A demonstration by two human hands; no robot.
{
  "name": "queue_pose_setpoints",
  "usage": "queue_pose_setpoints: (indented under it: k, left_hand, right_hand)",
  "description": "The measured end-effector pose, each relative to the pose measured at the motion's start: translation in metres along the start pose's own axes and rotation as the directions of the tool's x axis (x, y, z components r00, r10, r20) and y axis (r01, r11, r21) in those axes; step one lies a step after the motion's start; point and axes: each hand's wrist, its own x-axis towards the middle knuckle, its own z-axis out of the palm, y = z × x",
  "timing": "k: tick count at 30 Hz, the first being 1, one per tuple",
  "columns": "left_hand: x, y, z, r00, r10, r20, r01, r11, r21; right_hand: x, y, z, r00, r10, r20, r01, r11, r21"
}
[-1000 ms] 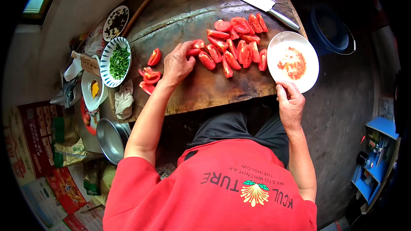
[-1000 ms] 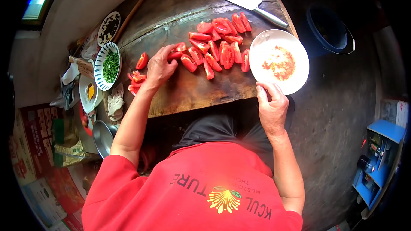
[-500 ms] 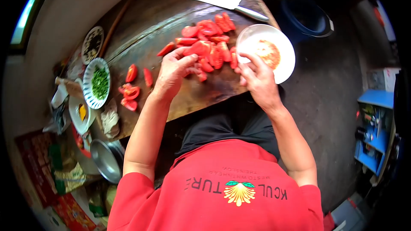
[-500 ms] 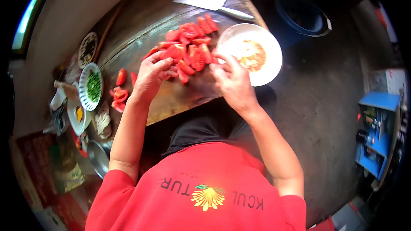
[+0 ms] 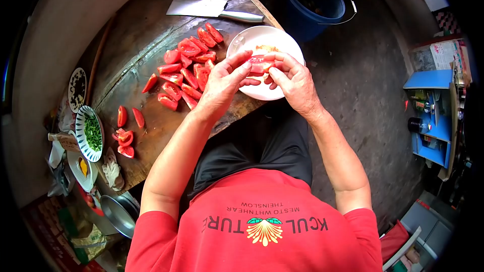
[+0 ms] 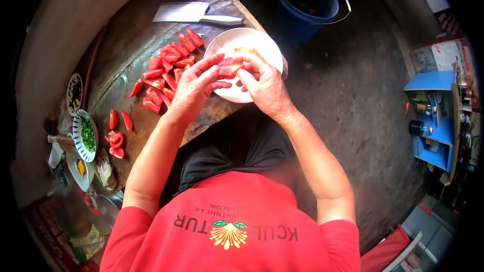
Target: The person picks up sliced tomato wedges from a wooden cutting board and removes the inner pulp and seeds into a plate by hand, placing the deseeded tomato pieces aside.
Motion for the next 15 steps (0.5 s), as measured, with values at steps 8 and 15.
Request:
queue_pose_setpoints:
  k: [8, 15]
  left_hand:
    - [0.008, 0.0, -0.002, 0.995, -0.1, 0.005, 0.096, 0.967, 0.238]
    - [0.013, 0.002, 0.003, 0.998, -0.051, -0.027, 0.057, 0.911, 0.409]
  right_hand:
    - [-0.001, 0.011, -0.004, 0.999, -0.034, -0.006, 0.033, 0.999, -0.02]
    - [0.004, 0.011, -0.001, 0.994, -0.079, -0.078, 0.074, 0.995, -0.073]
